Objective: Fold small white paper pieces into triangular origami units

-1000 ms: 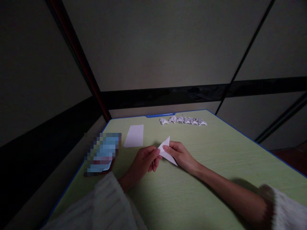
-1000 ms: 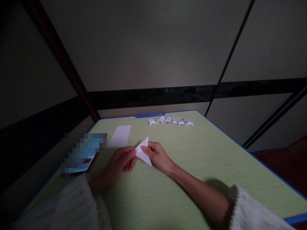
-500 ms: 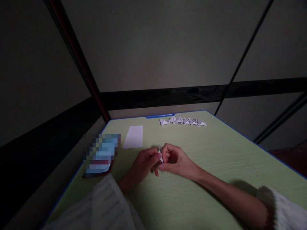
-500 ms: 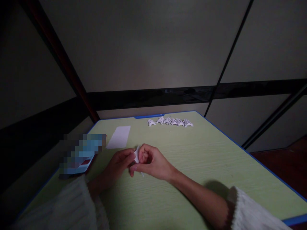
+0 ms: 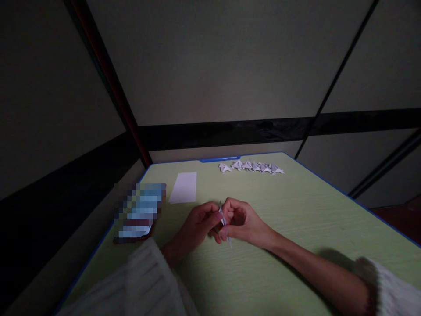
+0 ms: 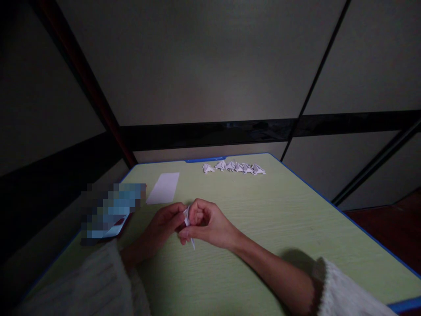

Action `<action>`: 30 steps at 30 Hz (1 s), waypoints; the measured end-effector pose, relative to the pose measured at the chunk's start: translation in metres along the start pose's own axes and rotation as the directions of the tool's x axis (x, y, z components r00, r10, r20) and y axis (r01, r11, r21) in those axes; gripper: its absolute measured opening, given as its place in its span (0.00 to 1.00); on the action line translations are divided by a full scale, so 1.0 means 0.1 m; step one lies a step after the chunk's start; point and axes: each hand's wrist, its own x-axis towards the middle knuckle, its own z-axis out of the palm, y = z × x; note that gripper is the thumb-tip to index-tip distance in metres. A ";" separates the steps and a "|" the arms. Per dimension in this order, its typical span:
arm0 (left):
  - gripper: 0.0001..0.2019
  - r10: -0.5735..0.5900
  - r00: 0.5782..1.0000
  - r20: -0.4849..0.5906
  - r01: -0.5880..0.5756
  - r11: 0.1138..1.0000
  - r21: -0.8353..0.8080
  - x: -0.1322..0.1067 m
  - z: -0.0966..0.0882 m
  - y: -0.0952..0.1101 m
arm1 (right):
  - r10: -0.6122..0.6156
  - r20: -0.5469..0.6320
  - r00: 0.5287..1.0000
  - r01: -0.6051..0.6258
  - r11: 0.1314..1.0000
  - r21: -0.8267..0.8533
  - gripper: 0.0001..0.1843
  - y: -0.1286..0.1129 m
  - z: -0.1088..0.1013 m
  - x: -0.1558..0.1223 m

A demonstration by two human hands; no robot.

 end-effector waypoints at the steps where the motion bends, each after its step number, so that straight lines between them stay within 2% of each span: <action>1: 0.12 -0.001 1.000 0.004 0.001 1.000 -0.008 0.00 0.00 0.00 | -0.004 0.005 1.000 0.004 1.000 -0.002 0.14 0.00 0.00 0.00; 5: 0.12 0.009 1.000 0.013 -0.008 1.000 -0.021 0.00 0.00 0.00 | 0.033 -0.038 0.999 -0.035 0.997 -0.063 0.12 -0.04 -0.02 0.00; 8: 0.10 0.061 0.997 -0.044 -0.060 0.998 0.010 0.01 -0.01 0.00 | 0.026 -0.168 0.985 -0.056 0.983 -0.173 0.12 -0.05 -0.07 0.03; 11: 0.09 0.123 0.985 -0.117 -0.118 0.992 0.048 0.02 -0.04 -0.02 | -0.027 -0.338 0.941 -0.058 0.969 -0.239 0.13 -0.03 -0.15 0.06; 15: 0.09 0.175 0.970 -0.168 -0.164 0.983 0.076 0.03 -0.07 -0.04 | 0.020 -0.460 0.888 -0.103 0.982 -0.157 0.14 0.00 -0.23 0.10; 19: 0.07 0.193 0.949 -0.249 -0.188 0.981 0.045 0.03 -0.07 -0.02 | 0.109 -0.491 0.864 -0.110 0.994 0.028 0.14 -0.02 -0.25 0.10; 23: 0.06 0.153 0.932 -0.327 -0.146 0.988 0.047 0.03 -0.06 0.00 | 0.113 -0.492 0.863 -0.061 0.991 0.119 0.13 -0.06 -0.22 0.08; 27: 0.07 0.112 0.923 -0.369 -0.025 0.972 0.233 0.07 -0.09 -0.03 | 0.089 -0.486 0.869 -0.048 0.994 0.097 0.14 -0.06 -0.18 0.07; 29: 0.04 0.175 0.890 -0.422 -0.021 0.938 0.345 0.09 -0.10 -0.06 | 0.080 -0.493 0.866 -0.054 0.996 0.067 0.14 -0.05 -0.15 0.07; 30: 0.05 0.228 0.860 -0.456 -0.034 0.918 0.395 0.10 -0.10 -0.07 | 0.078 -0.497 0.864 -0.059 0.997 0.054 0.14 -0.05 -0.14 0.06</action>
